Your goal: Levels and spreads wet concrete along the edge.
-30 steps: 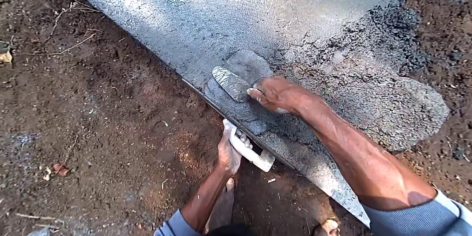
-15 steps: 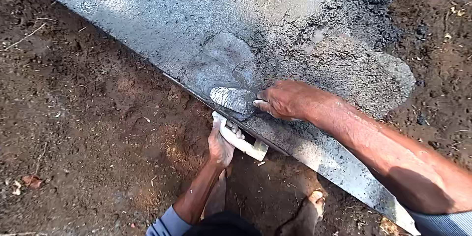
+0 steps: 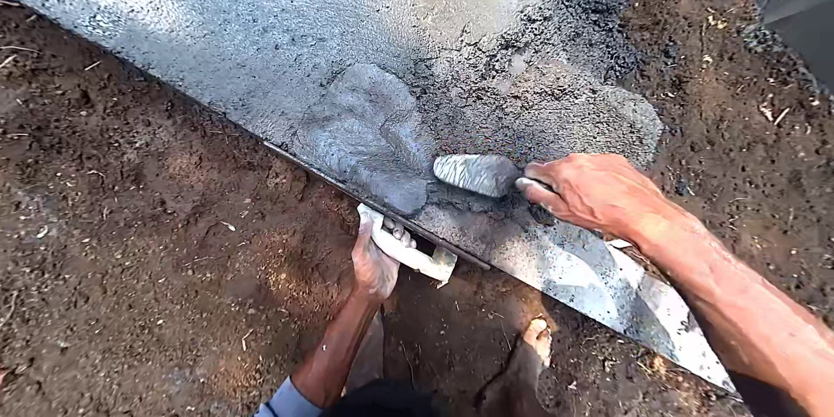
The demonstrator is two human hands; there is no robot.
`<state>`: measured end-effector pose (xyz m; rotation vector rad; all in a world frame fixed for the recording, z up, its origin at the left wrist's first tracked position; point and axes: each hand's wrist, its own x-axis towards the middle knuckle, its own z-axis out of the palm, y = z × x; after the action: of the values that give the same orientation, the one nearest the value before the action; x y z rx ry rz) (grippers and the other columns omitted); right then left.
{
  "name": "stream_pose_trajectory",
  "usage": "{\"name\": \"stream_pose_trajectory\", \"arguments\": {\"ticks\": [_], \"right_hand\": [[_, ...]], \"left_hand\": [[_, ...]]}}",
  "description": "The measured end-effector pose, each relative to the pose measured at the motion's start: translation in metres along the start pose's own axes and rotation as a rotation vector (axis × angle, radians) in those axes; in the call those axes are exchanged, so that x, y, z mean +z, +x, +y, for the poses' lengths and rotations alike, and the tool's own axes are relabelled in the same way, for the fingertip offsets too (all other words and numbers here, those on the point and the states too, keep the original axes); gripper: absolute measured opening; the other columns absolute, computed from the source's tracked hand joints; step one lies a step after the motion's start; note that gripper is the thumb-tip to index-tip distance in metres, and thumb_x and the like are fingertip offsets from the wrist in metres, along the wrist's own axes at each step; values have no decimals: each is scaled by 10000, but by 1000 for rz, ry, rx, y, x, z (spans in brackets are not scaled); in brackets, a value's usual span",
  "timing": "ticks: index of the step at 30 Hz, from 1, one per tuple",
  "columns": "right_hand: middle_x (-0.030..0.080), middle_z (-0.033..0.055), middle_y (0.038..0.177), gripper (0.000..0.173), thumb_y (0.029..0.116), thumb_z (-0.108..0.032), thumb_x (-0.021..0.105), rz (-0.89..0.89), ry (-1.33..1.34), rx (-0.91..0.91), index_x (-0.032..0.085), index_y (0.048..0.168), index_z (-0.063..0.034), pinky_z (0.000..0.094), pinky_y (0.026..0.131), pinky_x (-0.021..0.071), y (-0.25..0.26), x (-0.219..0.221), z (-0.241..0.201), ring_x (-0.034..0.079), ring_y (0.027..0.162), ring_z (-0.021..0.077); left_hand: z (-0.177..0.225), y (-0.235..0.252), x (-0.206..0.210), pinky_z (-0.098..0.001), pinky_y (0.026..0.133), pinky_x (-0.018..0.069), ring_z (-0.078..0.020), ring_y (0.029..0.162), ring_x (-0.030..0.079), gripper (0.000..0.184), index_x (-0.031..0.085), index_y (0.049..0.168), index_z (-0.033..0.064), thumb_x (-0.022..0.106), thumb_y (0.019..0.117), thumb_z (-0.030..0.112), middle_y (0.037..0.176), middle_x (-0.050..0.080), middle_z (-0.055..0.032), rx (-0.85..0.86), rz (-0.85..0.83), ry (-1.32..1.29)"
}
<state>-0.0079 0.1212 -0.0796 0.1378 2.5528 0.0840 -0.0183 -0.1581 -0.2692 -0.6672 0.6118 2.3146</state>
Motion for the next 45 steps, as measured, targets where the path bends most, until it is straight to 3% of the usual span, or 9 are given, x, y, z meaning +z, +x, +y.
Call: {"name": "stream_pose_trajectory", "arguments": {"ticks": [3,8,19,25,31,35,39,41,45], "right_hand": [[653,247,806,447,1067,-377,400,327,-3,465,623,923,-17,639,532,450,-36,21,44,678,725,486],[686,280,1104,450,1096,-342,348,365,65,981,630,1151,5,697,725,512,-51,65,92,691,982,514],[689,193,973,342,1087,-289,451,300,105,505,678,1072,-34,570,692,542,-52,101,0,699,909,418],[689,287,1067,417,1105,-334,365,241,348,970,626,1178,-17,708,734,504,-63,111,8,686,952,519],[707,235,1096,369,1095,-306,438,105,322,698,661,1193,-28,631,727,539,-54,112,-53,705,970,461],[705,224,874,427,1073,-352,431,259,397,620,689,1022,-16,629,630,522,-69,109,-43,713,822,444],[488,-1,572,433,1128,-379,388,-75,1297,675,610,905,-82,237,412,454,-62,97,-9,472,426,88],[462,-19,570,417,1129,-388,382,-284,1436,611,561,895,-93,203,392,425,-55,98,-11,438,404,60],[542,60,742,412,1122,-368,419,-344,917,328,645,960,-64,381,641,451,-41,87,-29,534,663,170]], "left_hand": [[-1,0,0,-400,611,590,-199,591,624,575,602,935,97,228,1092,506,686,604,-47,19,-6,35],[-14,0,-2,-404,622,600,-193,599,637,560,635,932,113,303,1073,540,690,617,-33,15,-61,41],[-28,-11,-1,-407,643,598,-192,614,637,606,620,923,120,215,1079,543,690,608,-33,-4,-42,61],[-41,-17,0,-420,666,592,-209,627,632,585,617,930,98,255,1075,534,703,606,-49,-32,-53,30],[-50,-22,0,-429,708,594,-214,652,640,569,613,918,101,264,1078,520,714,607,-46,-50,-31,40],[-51,-20,0,-429,705,592,-215,649,636,556,615,936,93,294,1072,526,721,609,-53,-45,-18,40],[-51,-21,-1,-425,702,594,-216,650,638,583,613,926,88,277,1074,540,717,607,-53,-52,-20,34],[-51,-21,1,-422,711,600,-214,657,648,570,611,927,94,278,1072,532,718,615,-52,-58,-23,31],[-51,-23,2,-425,718,599,-221,661,648,583,601,939,79,238,1078,514,721,616,-62,-65,18,13]]}}
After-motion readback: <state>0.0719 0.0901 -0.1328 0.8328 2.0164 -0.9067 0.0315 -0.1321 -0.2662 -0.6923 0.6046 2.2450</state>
